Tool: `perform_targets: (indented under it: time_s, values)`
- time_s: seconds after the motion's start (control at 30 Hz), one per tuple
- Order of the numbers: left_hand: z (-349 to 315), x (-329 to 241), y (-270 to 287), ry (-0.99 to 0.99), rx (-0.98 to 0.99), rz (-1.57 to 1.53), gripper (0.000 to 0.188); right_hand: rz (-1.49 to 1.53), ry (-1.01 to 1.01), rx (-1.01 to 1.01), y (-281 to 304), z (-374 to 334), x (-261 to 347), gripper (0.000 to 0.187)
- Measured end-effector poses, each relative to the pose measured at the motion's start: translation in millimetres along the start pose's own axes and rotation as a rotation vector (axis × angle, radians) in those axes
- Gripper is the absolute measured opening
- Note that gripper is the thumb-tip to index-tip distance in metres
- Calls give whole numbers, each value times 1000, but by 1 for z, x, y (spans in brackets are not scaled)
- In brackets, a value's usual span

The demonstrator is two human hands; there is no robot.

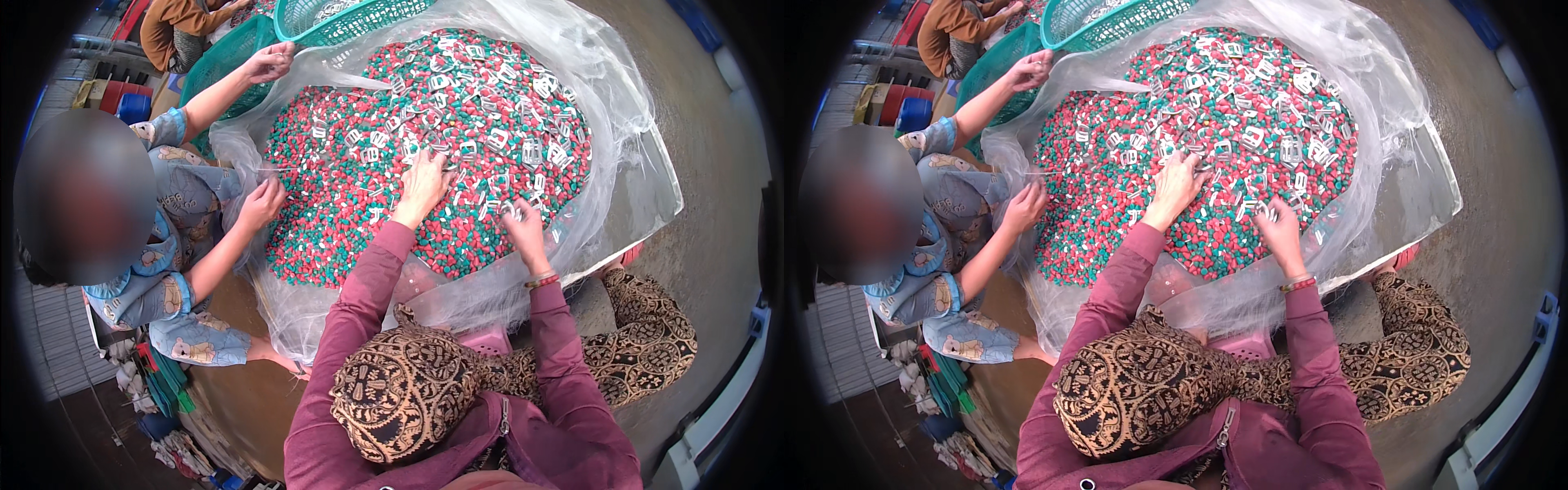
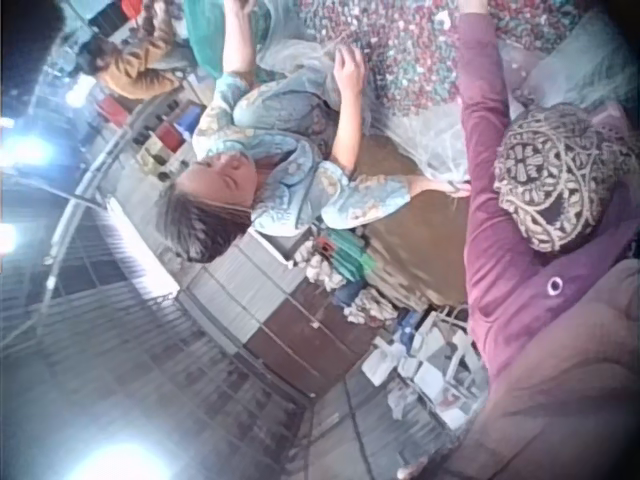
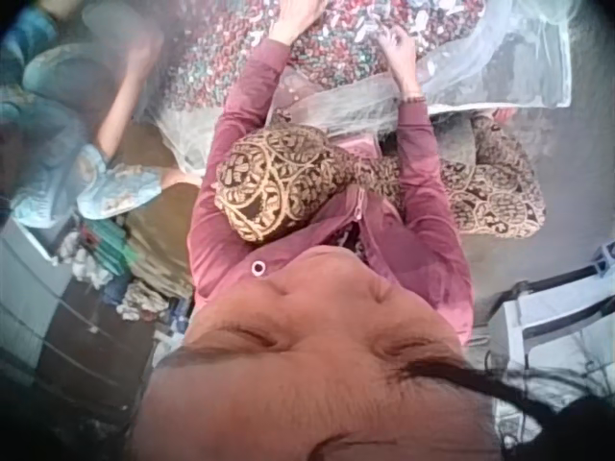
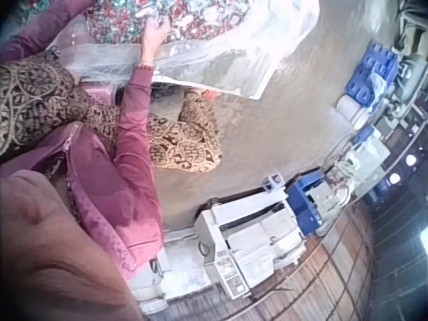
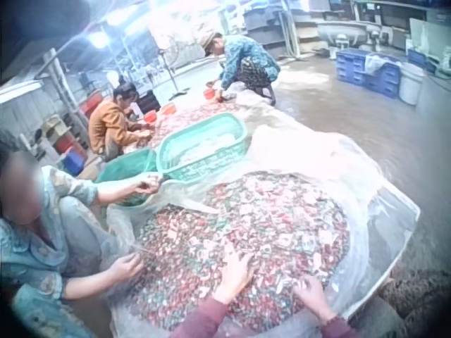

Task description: The person sorts small red, green, and white plastic bottle caps from a large pile on a plastic sheet. They pick up caps by hand and place them into a nearby green basket. A coworker also sorts caps at the same table.

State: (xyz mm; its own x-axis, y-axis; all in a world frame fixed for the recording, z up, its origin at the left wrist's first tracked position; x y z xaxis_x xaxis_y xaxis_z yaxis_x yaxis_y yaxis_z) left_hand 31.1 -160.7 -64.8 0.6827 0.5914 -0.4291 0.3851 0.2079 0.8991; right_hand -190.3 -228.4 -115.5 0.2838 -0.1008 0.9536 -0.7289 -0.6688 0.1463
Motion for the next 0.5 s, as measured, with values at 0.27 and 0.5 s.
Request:
perform_targets:
  time_s: [0.27, 0.5]
  values:
    - [-38, 61, 7, 584, 486, -1779, 31, 470, -52, -5, 25, 33, 19, 43]
    - [-27, 64, 15, 479, 519, -2477, 15, -707, 344, -134, 15, 61, 21, 28]
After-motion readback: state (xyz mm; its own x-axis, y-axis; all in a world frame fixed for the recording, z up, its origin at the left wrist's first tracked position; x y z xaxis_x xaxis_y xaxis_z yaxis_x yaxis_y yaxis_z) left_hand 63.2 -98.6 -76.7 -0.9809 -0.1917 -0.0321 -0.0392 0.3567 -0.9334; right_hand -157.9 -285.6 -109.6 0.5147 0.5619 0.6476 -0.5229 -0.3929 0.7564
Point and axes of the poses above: each hand's wrist, its own z-axis towards the middle knuckle, its own y-axis out of the back of the hand, x = y × z, the point moved 7 cm from there along z, towards the middle knuckle, and after that the axes turned 8 degrees about y, right-handed, at the moved point
